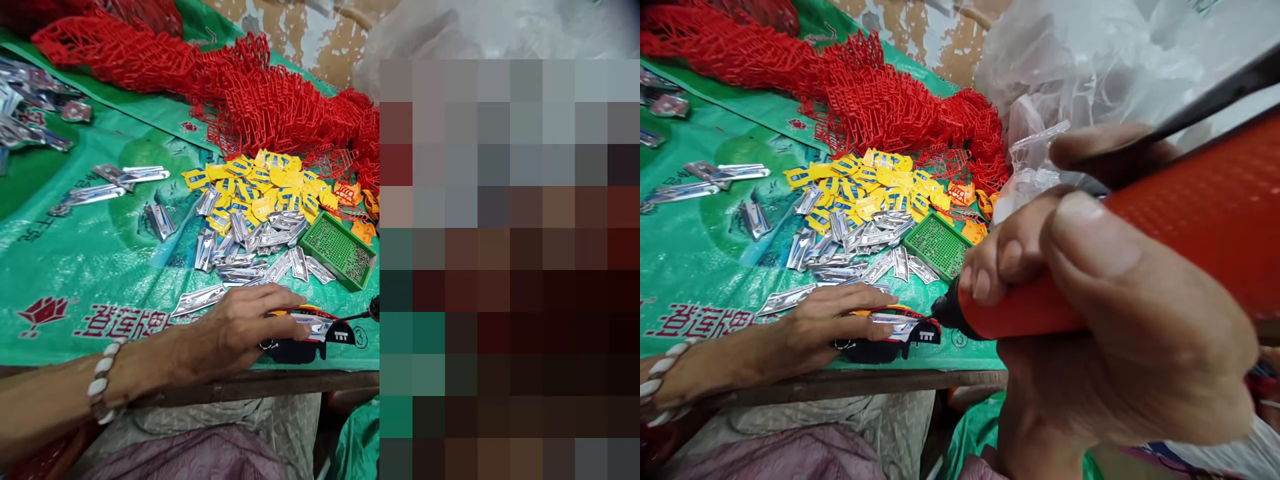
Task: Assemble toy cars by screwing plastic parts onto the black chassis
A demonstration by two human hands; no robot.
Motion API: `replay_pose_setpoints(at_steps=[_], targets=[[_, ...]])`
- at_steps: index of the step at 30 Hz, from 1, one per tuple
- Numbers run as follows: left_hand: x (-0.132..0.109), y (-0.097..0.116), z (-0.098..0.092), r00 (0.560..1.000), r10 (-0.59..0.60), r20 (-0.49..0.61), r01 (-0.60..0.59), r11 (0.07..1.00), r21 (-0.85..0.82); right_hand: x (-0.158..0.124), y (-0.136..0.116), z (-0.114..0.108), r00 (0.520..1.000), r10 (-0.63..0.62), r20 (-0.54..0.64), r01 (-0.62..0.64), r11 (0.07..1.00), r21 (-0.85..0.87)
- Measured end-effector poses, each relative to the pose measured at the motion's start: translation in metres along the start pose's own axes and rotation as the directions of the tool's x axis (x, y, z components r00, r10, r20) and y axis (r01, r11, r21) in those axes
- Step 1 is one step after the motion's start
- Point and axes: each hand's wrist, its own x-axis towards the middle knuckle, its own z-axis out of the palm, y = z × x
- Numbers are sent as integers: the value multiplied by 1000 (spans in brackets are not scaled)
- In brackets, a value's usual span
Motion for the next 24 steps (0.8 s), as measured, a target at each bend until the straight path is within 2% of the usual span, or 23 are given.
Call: replay_pose_setpoints(at_steps=[2, 6, 9, 14, 19, 22, 24], targets=[[0, -1, 0, 1000, -3, 13, 2, 1000, 14, -4, -1, 0, 997, 58, 58, -62, 996, 65], [1, -1, 0, 1000, -5, 4, 5, 1000, -9, -11, -2, 5, 993, 109, 44, -112, 990, 91], [2, -1, 1, 1000, -5, 12, 5, 1000, -22, -13, -2, 9, 988, 134, 80, -142, 985, 99], [1, -2, 2, 1000, -5, 8, 5, 999, -34, -14, 0, 16, 991, 133, 34, -134, 990, 42], [0, -2, 2, 1000, -4, 14, 4, 999, -33, -15, 4, 9, 978, 200, 54, -203, 977, 64], [0, -1, 2, 1000, -10, 22, 11, 999, -37, -14, 6, 5, 989, 147, 20, -148, 988, 42], [1, -1, 1, 999, -19, 27, 20, 999, -40, -13, 7, 6, 995, 88, 42, -90, 995, 43]])
